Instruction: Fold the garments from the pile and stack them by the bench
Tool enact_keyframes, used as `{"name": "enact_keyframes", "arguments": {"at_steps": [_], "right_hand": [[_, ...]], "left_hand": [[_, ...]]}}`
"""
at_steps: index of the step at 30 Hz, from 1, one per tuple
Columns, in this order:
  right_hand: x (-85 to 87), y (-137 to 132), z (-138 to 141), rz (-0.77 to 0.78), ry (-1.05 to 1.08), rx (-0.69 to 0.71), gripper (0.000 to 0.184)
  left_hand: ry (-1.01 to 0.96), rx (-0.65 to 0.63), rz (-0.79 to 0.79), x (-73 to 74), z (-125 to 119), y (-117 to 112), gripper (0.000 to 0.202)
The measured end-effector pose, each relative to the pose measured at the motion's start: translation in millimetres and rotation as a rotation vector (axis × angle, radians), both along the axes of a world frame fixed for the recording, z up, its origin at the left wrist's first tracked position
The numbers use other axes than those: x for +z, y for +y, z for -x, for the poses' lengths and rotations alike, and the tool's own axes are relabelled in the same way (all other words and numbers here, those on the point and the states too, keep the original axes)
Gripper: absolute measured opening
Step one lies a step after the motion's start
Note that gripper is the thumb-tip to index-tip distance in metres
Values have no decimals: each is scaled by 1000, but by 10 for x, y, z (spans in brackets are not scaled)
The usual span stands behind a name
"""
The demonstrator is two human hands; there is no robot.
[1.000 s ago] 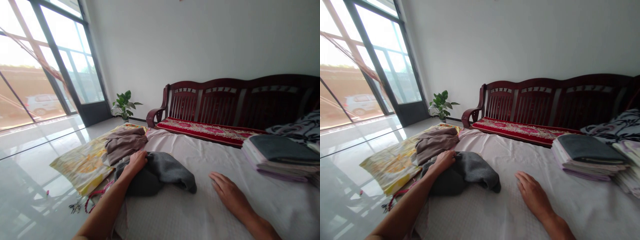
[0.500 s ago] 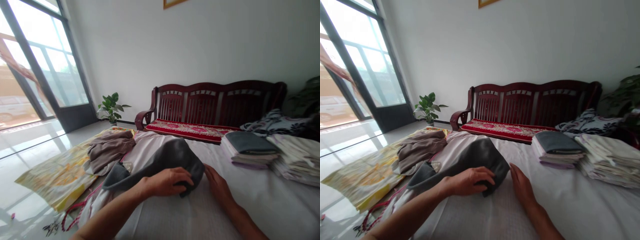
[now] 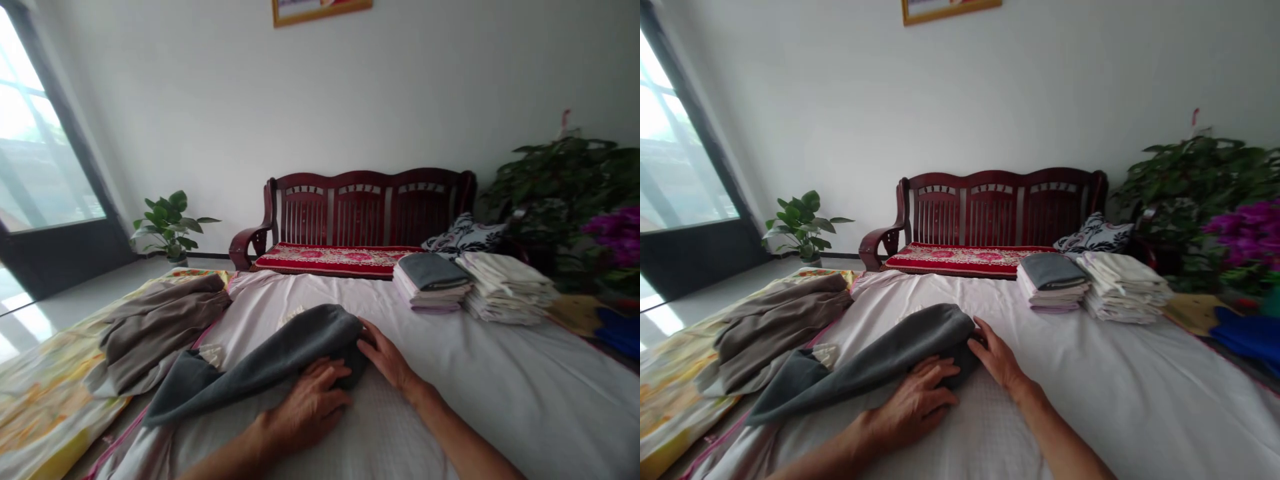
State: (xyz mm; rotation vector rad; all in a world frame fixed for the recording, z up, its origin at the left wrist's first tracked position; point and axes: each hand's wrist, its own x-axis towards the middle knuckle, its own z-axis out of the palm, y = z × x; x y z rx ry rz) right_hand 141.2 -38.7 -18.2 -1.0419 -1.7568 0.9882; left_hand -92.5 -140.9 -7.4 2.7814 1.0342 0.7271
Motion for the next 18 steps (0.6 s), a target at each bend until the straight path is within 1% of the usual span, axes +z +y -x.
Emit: {"name": "enact_keyframes", "arguments": {"at_steps": [2, 4, 9, 13, 18], "right_hand": [[-3, 4, 22, -57, -66, 35, 64], [-4, 7, 41, -108, -108, 39, 66], [-42, 22, 81, -88, -127, -36, 75], [-39, 17, 99, -119, -181, -67, 74], [64, -51, 107, -216, -320, -102, 66]], "left_hand": [[0, -5, -14, -9, -10, 15, 26], [-9, -17, -29, 0, -8, 30, 26], [-28, -36, -65, 23, 8, 48, 25], [-43, -42, -90, 8, 13, 59, 24], [-78, -66, -138, -2, 35, 71, 28]]}}
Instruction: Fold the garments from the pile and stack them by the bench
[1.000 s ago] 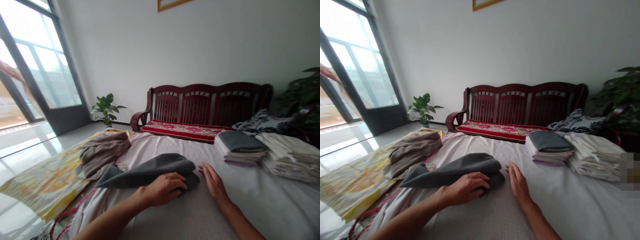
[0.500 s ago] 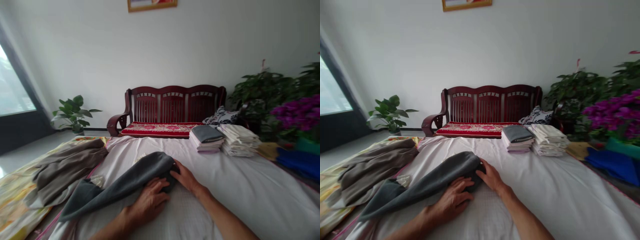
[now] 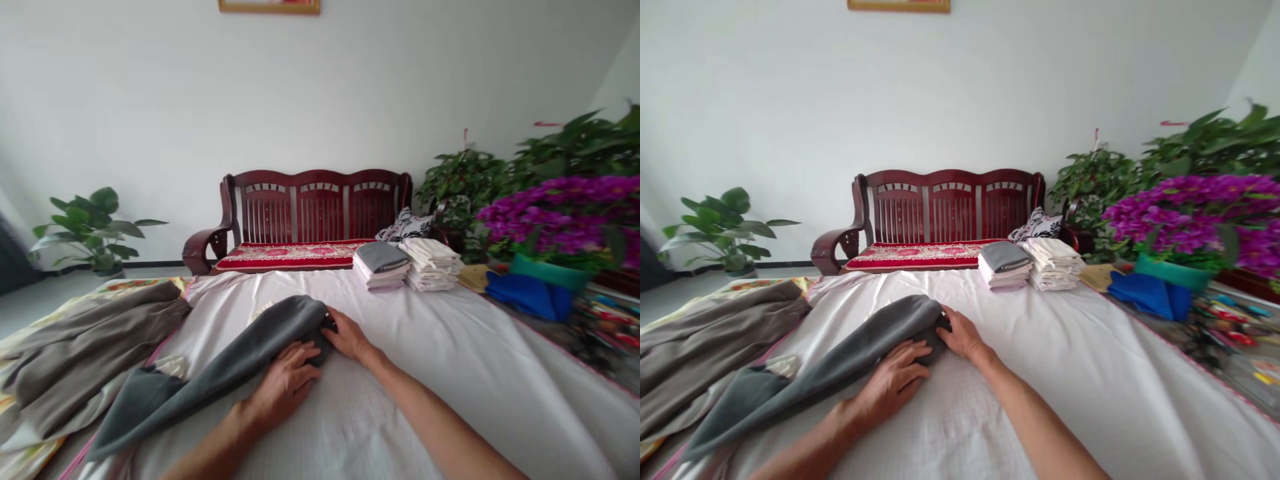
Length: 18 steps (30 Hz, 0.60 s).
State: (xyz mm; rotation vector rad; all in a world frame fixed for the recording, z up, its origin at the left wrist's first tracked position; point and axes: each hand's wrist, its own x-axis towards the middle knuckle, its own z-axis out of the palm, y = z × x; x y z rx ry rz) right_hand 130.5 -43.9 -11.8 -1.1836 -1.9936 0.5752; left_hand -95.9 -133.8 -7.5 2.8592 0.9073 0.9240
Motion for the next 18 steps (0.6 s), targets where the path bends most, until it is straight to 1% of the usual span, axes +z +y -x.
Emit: {"name": "enact_keyframes", "arguments": {"at_steps": [2, 4, 6, 9, 11, 14, 16, 18], "right_hand": [[35, -19, 0, -5, -34, -4, 62], [54, -24, -4, 19, -35, 4, 61], [56, -19, -10, 38, -30, 14, 62], [45, -8, -18, 24, -44, 27, 65], [36, -7, -18, 8, -56, 33, 67], [29, -16, -10, -1, -65, 32, 67], [29, -27, -3, 2, -71, 26, 68], [30, -43, 1, 7, -87, 10, 69]], "left_hand": [[-46, 10, -50, 30, 20, -21, 31], [-90, 61, -137, 83, 51, -55, 32], [-117, 175, -230, 144, 93, -85, 34], [-118, 419, -292, 203, 163, -82, 43], [-96, 556, -259, 204, 208, -42, 51], [-66, 712, -98, 171, 261, 36, 63], [-55, 792, 35, 152, 285, 73, 67], [-39, 820, 148, 148, 303, 95, 65]]}}
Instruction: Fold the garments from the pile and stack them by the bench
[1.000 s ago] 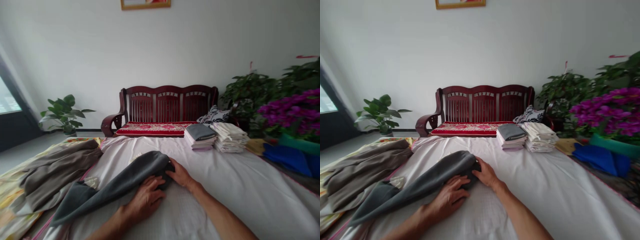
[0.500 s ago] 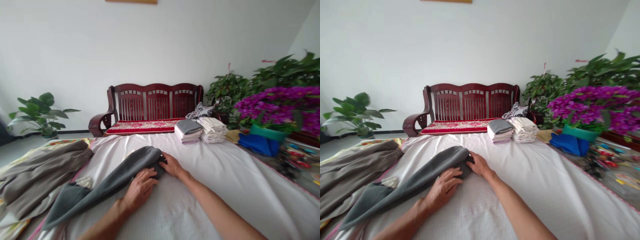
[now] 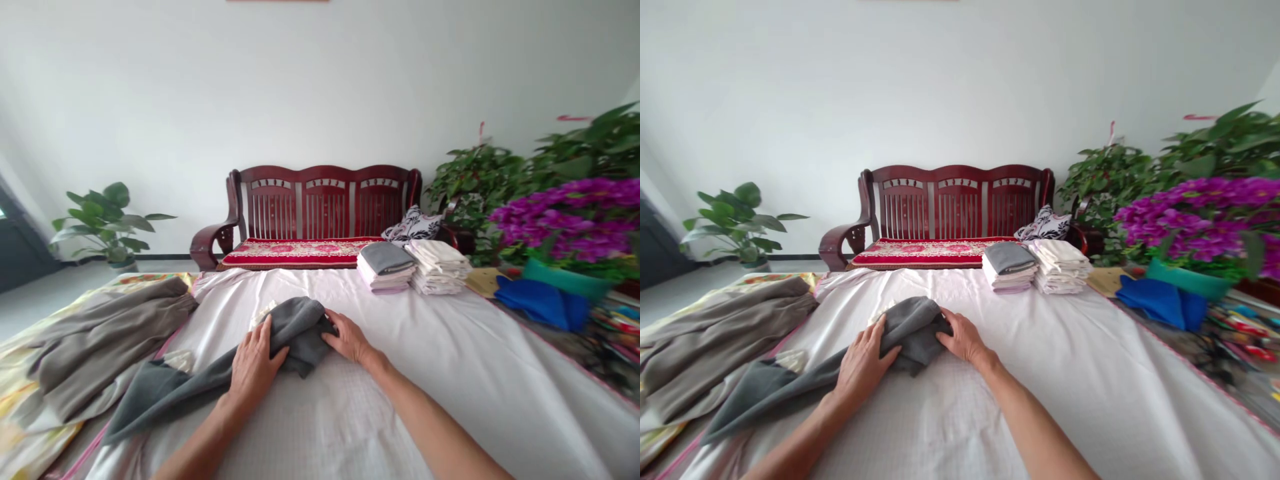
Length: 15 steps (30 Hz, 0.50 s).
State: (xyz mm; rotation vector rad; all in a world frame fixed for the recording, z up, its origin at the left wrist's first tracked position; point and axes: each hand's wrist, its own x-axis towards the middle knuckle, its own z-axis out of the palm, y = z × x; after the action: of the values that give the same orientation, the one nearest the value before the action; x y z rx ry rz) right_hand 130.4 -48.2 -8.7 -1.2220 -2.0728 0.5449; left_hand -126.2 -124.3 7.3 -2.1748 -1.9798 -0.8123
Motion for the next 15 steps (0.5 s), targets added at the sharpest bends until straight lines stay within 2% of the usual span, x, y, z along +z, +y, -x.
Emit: {"name": "enact_keyframes", "arguments": {"at_steps": [4, 7, 12, 15], "right_hand": [[13, -49, -4, 18, -26, -53, 69], [35, -94, -17, 40, -5, -76, 68], [36, -125, -19, 110, 51, -108, 66], [-5, -87, 42, 164, 218, -89, 42]], "left_hand": [[-53, -84, 127, 12, 30, 29, 48], [-124, -121, 120, 3, 41, 41, 35], [-189, -186, -63, -34, 2, 21, 26], [-195, -273, -205, -22, -88, -3, 21]]}}
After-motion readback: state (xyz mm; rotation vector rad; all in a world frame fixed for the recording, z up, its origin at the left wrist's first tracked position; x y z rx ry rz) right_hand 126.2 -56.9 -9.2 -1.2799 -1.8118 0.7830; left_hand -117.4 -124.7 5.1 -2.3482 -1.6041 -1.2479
